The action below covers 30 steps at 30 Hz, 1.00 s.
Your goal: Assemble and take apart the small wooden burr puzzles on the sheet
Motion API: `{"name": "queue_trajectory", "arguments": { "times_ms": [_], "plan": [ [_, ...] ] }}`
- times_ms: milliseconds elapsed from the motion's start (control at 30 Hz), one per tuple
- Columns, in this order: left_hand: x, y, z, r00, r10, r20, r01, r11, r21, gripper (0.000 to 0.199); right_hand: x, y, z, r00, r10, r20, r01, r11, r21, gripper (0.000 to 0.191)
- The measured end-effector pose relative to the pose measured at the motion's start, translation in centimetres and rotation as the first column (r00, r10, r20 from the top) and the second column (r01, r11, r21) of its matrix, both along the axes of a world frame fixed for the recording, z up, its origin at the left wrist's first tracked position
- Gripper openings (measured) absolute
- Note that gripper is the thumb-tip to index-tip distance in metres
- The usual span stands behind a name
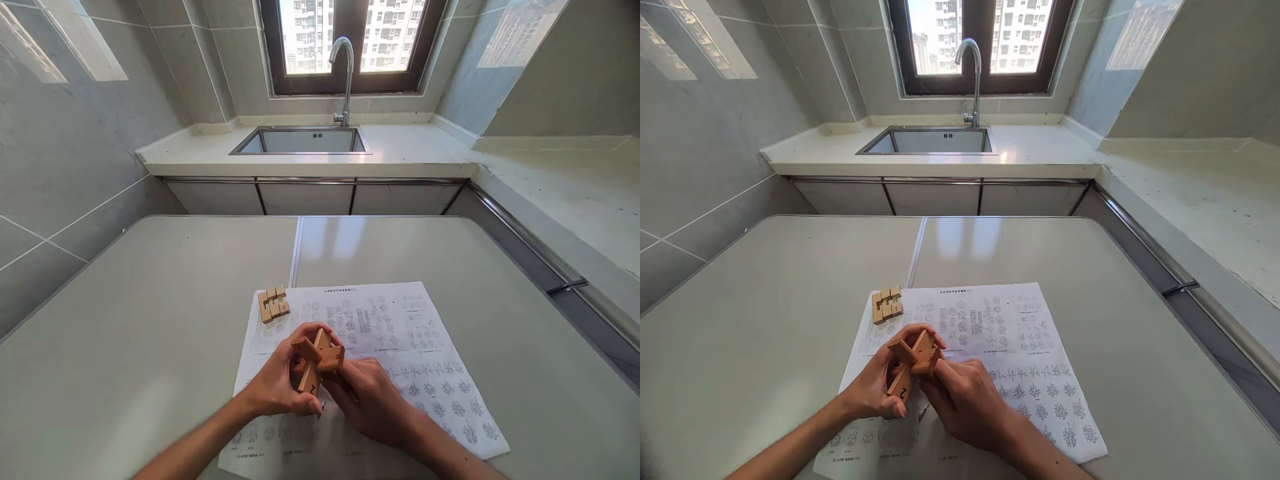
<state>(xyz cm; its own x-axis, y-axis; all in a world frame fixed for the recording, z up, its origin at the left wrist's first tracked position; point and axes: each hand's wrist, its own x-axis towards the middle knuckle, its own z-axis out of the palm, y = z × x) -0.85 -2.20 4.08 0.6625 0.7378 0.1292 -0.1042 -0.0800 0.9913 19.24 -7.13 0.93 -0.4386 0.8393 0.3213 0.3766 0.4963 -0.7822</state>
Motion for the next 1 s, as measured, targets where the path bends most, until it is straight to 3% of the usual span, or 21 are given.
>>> {"name": "queue_trajectory", "arguments": {
  "times_ms": [300,533,800,1000],
  "plan": [
    [0.1,-1.0,-0.7,1.0,-0.001,-0.014,0.001,0.999,0.044,0.096,-0.1,0.1,-0.2,0.996,0.065,0.059,-0.063,0.997,-0.036,0.027],
    [0.1,-1.2,-0.5,0.997,0.026,-0.07,-0.018,0.993,0.117,0.084,-0.6,-0.2,-0.6,0.984,0.104,0.146,-0.12,0.988,0.099,0.024],
    [0.6,-1.3,0.4,0.992,0.116,-0.043,-0.103,0.969,0.224,0.087,-0.6,-0.5,-1.2,0.996,0.068,0.05,-0.067,0.998,-0.024,0.03],
    [0.5,-1.3,0.3,0.99,0.139,-0.029,-0.128,0.961,0.245,0.089,-0.4,-0.5,-0.5,0.994,0.097,-0.058,-0.106,0.98,-0.168,0.027]
  ]
}}
